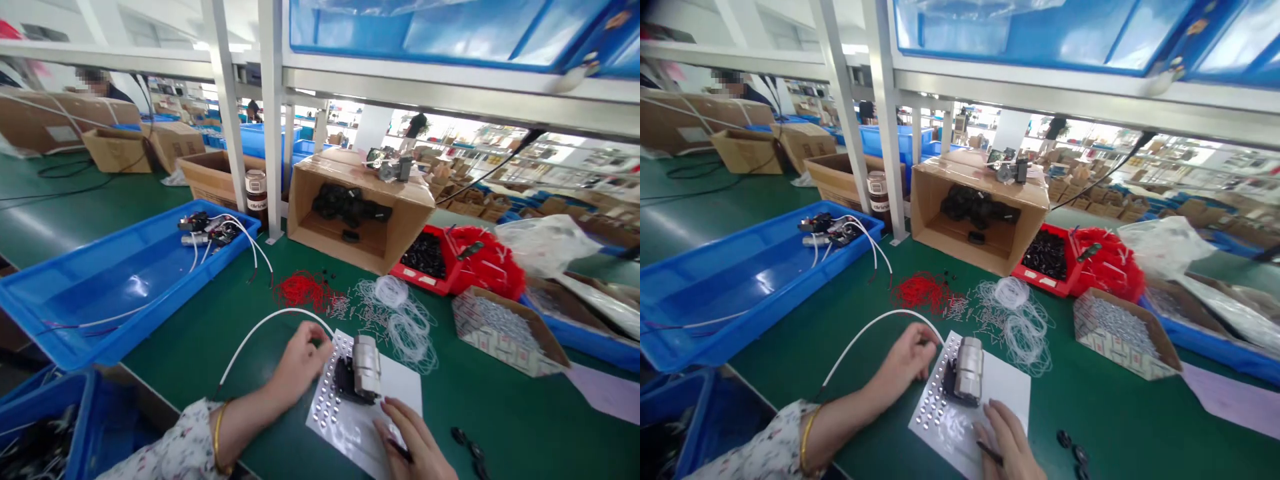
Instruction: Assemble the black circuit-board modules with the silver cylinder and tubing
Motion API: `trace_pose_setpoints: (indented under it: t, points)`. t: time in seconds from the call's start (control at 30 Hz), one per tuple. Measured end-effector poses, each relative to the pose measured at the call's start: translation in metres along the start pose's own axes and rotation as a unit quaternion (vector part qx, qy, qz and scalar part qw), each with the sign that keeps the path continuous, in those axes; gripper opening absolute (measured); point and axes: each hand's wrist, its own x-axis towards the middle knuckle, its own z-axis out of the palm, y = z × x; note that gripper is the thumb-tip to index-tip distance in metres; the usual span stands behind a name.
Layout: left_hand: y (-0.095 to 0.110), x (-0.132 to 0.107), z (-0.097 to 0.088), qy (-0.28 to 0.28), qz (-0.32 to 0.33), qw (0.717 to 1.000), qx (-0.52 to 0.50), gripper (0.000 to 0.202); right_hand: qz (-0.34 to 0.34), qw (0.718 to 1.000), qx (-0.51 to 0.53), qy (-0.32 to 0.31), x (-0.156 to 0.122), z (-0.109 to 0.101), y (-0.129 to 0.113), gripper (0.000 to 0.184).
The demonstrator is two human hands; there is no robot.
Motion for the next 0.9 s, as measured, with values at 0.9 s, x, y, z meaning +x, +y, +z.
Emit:
trace_pose_setpoints:
  t: [0.9]
  points:
    - [0.029, 0.018, 0.041, -0.273, 0.392, 0.766, 0.430, 0.039, 0.375, 0.842, -0.154, 0.356, 0.008, -0.208, 0.110, 0.059]
